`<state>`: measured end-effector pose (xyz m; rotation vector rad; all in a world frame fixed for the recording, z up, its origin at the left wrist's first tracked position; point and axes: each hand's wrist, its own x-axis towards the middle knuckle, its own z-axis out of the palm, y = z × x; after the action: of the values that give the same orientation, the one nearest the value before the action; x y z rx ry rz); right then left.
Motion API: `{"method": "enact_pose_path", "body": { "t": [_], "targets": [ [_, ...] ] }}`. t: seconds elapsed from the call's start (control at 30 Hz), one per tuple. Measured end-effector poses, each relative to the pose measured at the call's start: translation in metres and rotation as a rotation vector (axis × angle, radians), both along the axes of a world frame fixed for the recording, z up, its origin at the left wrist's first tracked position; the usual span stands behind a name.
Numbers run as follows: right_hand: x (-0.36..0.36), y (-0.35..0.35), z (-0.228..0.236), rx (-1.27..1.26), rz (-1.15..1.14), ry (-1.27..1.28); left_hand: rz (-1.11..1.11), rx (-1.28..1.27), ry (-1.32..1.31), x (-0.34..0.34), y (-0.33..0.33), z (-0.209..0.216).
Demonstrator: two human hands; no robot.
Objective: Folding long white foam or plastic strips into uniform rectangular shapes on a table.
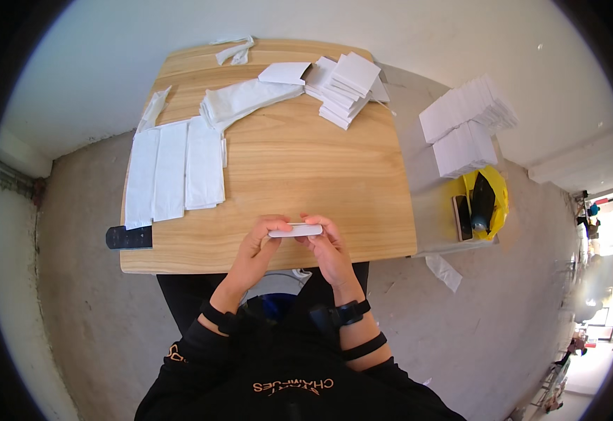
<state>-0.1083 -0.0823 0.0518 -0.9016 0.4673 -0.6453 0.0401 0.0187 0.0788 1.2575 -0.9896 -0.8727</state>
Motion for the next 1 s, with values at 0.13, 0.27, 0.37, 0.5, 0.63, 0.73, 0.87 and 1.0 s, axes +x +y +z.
{"method": "enact_pose_path", "body": {
  "t": [0.13, 0.27, 0.37, 0.5, 0.63, 0.73, 0.87, 1.0],
  "targets": [
    [-0.004, -0.004, -0.001, 0.021, 0.038, -0.057, 0.022, -0.006, -0.373, 0.004, 0.005, 0.011],
    [-0.004, -0.006, 0.0, -0.191, 0.059, -0.017, 0.082, -0.01, -0.519, 0.003, 0.006, 0.012],
    [-0.007, -0.008, 0.009, -0.162, 0.095, 0.032, 0.116, -0.037, -0.586, 0.002, 0.005, 0.012],
    [-0.003, -0.008, 0.013, -0.324, 0.012, 0.106, 0.21, -0.077, -0.572, -0.001, 0.002, 0.007],
    [-0.003, -0.009, 0.019, -0.502, -0.059, 0.273, 0.192, -0.048, -0.616, 0.002, -0.002, 0.012],
    [0.0, -0.009, 0.018, -0.545, -0.094, 0.282, 0.151, -0.033, -0.611, 0.006, -0.005, 0.015],
    [0.003, -0.008, 0.015, -0.58, -0.136, 0.259, 0.173, -0.082, -0.647, 0.008, -0.009, 0.014],
    [0.009, -0.008, 0.013, -0.518, -0.163, 0.212, 0.201, -0.082, -0.595, 0.007, -0.014, 0.011]
  ]
}}
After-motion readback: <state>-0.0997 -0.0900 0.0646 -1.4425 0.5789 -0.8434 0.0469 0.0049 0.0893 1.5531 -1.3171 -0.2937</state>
